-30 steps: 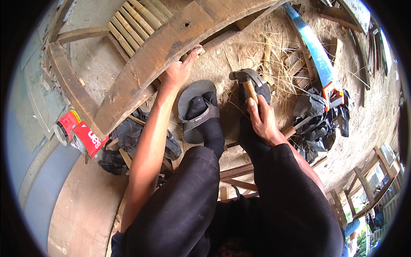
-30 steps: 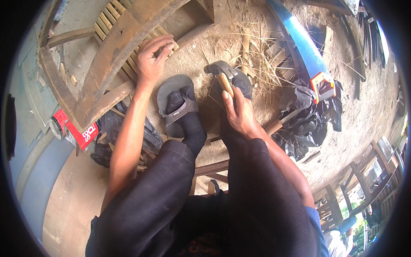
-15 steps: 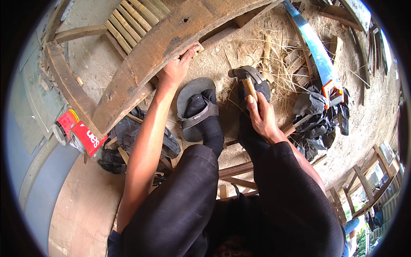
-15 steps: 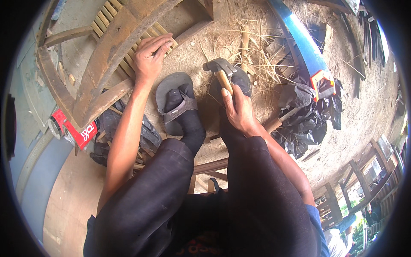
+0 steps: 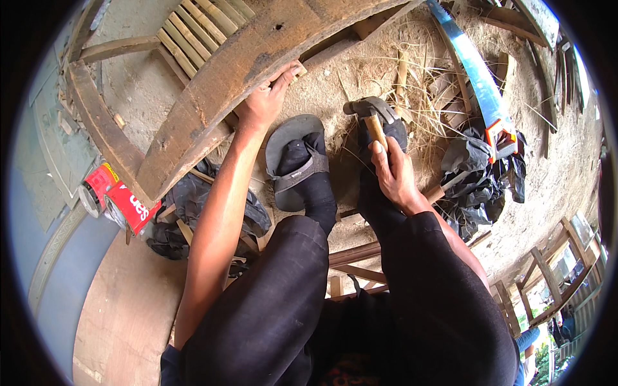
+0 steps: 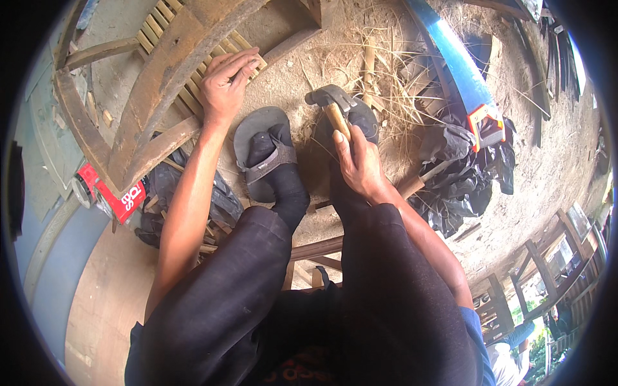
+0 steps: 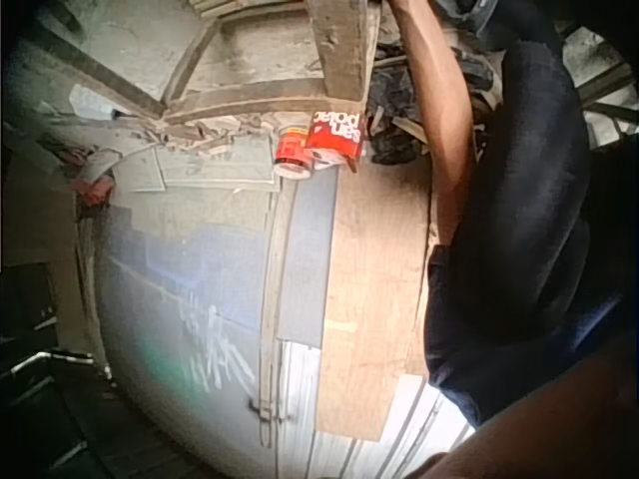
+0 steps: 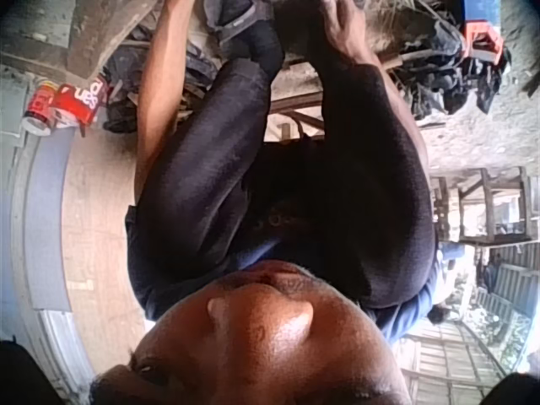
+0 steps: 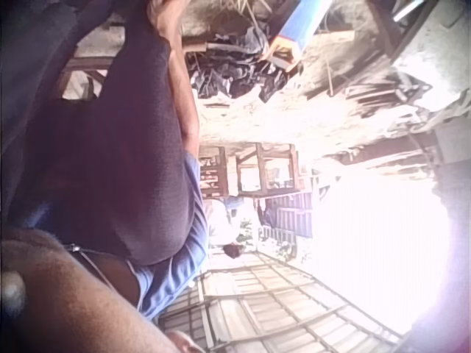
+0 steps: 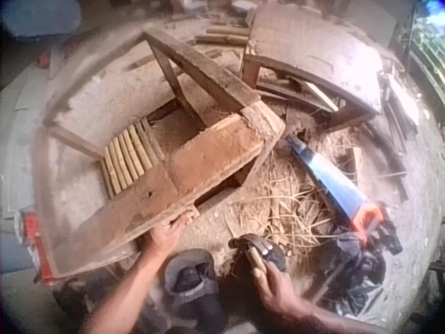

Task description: The person sits on the floor and uses a hand saw to cut a wooden slat on a stool frame. They then use a hammer to nail the slat into place and adjust the stool's position.

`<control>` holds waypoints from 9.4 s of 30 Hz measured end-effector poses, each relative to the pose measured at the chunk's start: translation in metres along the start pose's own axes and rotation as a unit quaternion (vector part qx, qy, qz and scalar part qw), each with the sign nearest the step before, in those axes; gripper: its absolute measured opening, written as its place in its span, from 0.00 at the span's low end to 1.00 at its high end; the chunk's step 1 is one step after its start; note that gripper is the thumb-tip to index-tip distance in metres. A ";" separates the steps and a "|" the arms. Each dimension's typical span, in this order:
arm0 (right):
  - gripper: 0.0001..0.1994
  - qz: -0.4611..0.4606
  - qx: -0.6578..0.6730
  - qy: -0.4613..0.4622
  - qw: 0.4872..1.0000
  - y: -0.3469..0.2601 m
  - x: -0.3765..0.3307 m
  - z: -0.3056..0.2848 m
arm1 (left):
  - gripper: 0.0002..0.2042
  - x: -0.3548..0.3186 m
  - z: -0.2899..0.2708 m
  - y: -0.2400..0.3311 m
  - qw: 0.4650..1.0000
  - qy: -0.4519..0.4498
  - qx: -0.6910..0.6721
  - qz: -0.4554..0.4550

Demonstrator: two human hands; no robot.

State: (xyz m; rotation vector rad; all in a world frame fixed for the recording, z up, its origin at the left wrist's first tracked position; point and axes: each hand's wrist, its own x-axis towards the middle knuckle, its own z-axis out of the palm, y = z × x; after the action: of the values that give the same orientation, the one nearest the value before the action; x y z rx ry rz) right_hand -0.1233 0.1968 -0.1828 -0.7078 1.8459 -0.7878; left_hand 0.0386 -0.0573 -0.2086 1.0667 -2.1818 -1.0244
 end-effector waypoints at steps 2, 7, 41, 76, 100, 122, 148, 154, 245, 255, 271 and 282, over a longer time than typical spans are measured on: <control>0.18 0.006 0.000 -0.003 1.000 0.000 0.000 0.000 | 0.08 0.000 0.000 -0.001 1.000 0.001 0.006 -0.001; 0.18 0.006 0.000 -0.004 1.000 -0.003 0.001 -0.001 | 0.08 0.001 -0.001 0.002 1.000 -0.004 -0.006 0.010; 0.15 -0.009 -0.055 0.002 0.998 -0.032 0.003 -0.006 | 0.11 -0.003 0.003 -0.005 0.994 0.014 0.094 0.051; 0.14 -0.215 -0.150 0.000 0.965 -0.120 0.048 0.001 | 0.09 -0.015 0.012 -0.034 0.938 0.020 0.322 0.125; 0.15 -0.200 -0.182 -0.011 0.963 -0.113 0.046 0.005 | 0.11 -0.001 -0.007 0.006 0.986 0.060 0.131 0.082; 0.13 -0.218 -0.136 0.003 0.966 -0.111 0.041 -0.001 | 0.17 -0.001 -0.021 0.025 0.993 -0.010 0.114 0.004; 0.14 -0.233 -0.150 -0.011 0.961 -0.110 0.050 0.008 | 0.19 0.000 -0.006 0.004 0.993 -0.015 0.118 -0.006; 0.16 -0.178 -0.185 -0.036 0.966 -0.118 0.053 0.007 | 0.19 -0.004 -0.005 -0.001 0.992 0.003 0.127 -0.001; 0.13 -0.256 -0.135 -0.008 0.957 -0.097 0.044 0.016 | 0.15 -0.011 -0.002 -0.010 0.970 0.037 0.190 0.145; 0.16 -0.268 -0.125 0.014 0.955 -0.095 0.042 0.006 | 0.11 -0.009 0.003 -0.009 0.980 0.002 0.158 0.119; 0.18 -0.164 -0.071 -0.035 0.983 -0.101 0.041 0.009 | 0.09 -0.005 0.000 -0.002 0.948 0.019 0.268 0.171; 0.15 -0.178 -0.090 -0.047 0.979 -0.099 0.047 0.010 | 0.06 -0.002 0.003 0.005 0.966 0.047 0.221 0.127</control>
State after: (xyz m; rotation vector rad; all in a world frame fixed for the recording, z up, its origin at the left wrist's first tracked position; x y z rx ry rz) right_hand -0.1185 0.0975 -0.1348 -1.1952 1.7408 -0.8032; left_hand 0.0360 -0.0525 -0.2067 0.9576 -2.4487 -0.3722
